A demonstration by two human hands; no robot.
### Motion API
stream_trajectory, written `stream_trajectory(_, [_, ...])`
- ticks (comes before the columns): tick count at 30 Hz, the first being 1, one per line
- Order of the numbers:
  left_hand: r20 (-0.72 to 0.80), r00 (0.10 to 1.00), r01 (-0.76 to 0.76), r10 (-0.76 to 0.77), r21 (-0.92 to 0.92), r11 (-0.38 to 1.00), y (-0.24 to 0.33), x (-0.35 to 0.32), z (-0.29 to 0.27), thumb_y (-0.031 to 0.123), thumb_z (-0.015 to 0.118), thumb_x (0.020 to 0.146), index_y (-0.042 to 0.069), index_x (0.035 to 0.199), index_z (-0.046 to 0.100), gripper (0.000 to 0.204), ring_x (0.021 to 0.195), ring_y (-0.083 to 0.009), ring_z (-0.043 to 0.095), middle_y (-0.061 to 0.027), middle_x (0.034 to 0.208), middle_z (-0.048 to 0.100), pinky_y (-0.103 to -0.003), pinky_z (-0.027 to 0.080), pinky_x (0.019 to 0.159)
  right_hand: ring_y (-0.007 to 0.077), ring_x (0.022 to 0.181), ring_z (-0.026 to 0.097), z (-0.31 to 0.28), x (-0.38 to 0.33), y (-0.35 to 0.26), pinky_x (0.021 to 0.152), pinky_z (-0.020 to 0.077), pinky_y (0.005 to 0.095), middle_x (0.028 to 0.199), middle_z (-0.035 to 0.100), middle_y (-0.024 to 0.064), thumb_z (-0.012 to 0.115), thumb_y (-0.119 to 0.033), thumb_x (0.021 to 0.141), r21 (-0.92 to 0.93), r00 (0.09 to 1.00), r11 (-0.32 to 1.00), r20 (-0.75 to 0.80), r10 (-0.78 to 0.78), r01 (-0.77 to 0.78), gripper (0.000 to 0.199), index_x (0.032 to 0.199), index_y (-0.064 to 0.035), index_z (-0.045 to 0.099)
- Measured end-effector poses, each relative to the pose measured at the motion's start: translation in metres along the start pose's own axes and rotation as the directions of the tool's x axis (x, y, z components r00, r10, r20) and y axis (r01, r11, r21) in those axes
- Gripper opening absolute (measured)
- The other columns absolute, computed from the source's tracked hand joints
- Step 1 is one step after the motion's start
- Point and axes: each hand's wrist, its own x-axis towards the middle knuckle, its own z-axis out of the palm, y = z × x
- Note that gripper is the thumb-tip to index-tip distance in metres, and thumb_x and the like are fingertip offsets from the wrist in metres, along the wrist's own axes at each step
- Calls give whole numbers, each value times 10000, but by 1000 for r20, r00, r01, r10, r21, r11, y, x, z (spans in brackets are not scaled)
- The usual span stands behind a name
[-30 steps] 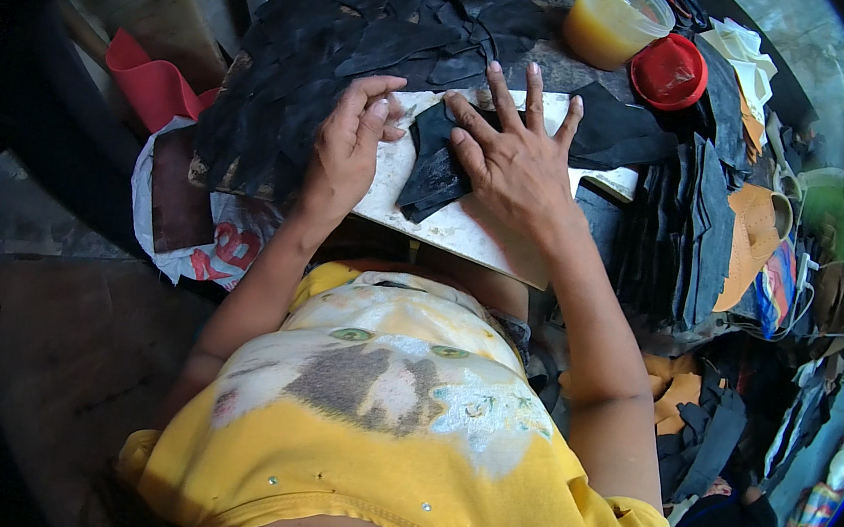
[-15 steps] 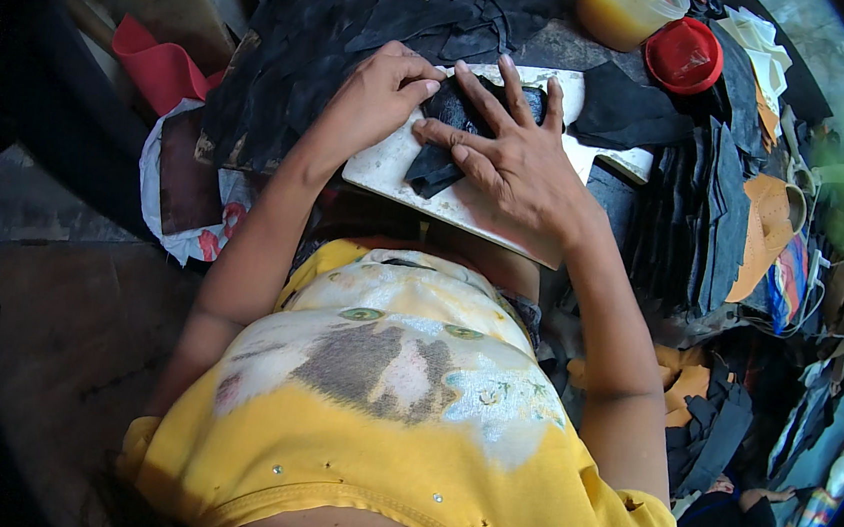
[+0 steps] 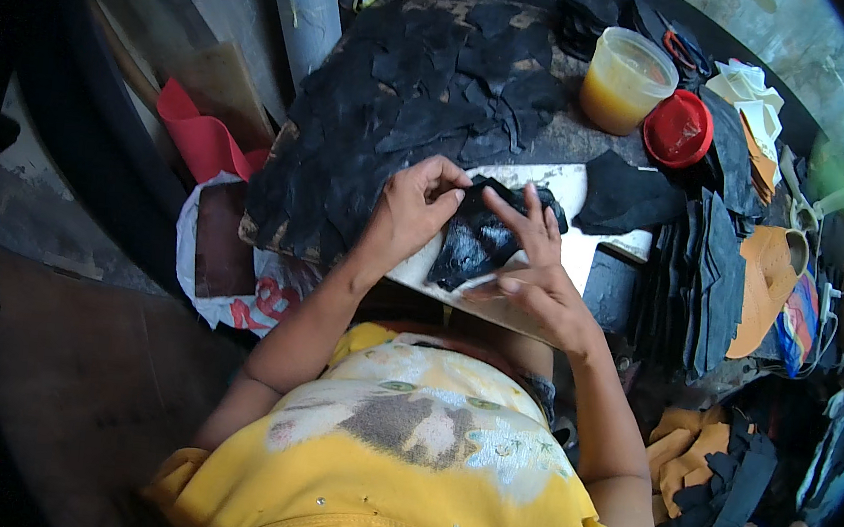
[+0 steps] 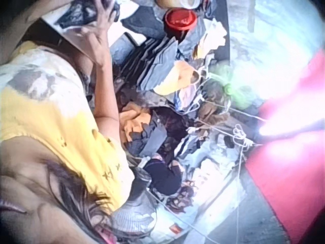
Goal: The person repeatedly rubs and presses a small black leather piece on a white rectangular board. They pick up the piece, turn it over, and continue rubbing it against the board surface throughout the clip.
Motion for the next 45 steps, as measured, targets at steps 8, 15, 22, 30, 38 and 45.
stream_trajectory(8, [0, 976, 204, -218, -354, 913, 2, 30, -27, 15, 570, 894, 5, 991, 618, 108, 618, -57, 575, -13, 755, 639, -222, 472, 534, 331, 1514, 39, 6, -8, 21, 1184, -56, 497, 1567, 293, 226, 395, -537, 954, 153, 881, 969, -461, -103, 194, 616, 1163, -57, 720])
stream_trajectory(15, [-128, 988, 117, -82, 302, 946, -42, 100, -49, 1, 543, 840, -52, 1132, 632, 310, 844, -238, 676, -148, 1028, 687, -323, 542, 785, 313, 1469, 243, -51, 43, 22, 1186, 148, 446, 1520, 378, 179, 370, -532, 973, -26, 783, 997, -621, 36, -67, 665, 1314, -12, 603])
stream_trajectory(22, [105, 964, -267, 246, 403, 875, -23, 11, -7, 94, 626, 840, -25, 1290, 563, 470, 1274, -429, 451, -273, 1358, 478, -462, 360, 1100, 390, 1506, -44, -225, 172, 103, 1131, -44, 655, 1643, 96, 126, 175, -814, 870, -217, 565, 614, -689, 453, -758, 828, 1380, -296, 571])
stream_trajectory(30, [200, 953, -292, 227, 424, 857, 7, -57, -3, 156, 723, 786, -17, 1295, 543, 567, 1377, -457, 327, -296, 1416, 376, -489, 298, 1152, 378, 1343, 426, -295, 185, 118, 1156, 271, 432, 1432, 495, 197, 253, -657, 965, -685, 866, 535, -340, 366, -495, 758, 978, -117, 785])
stream_trajectory(38, [124, 925, -373, 360, 489, 789, 0, -55, 2, 116, 700, 824, -39, 1078, 677, 298, 1179, -344, 525, -195, 1204, 576, -451, 441, 995, 413, 1438, 273, -92, 46, 52, 1116, 220, 634, 1460, 431, 230, 475, -434, 968, -719, 800, 402, -597, 61, -567, 468, 1278, -117, 627])
stream_trajectory(45, [47, 910, -368, 412, 551, 749, -2, -59, 9, 86, 738, 812, -66, 1031, 675, 274, 959, -317, 597, -163, 1060, 613, -408, 489, 866, 444, 1469, 170, -4, 2, 23, 1154, 137, 615, 1499, 380, 194, 588, -106, 865, -514, 880, 814, -475, -6, -272, 376, 1216, -206, 674])
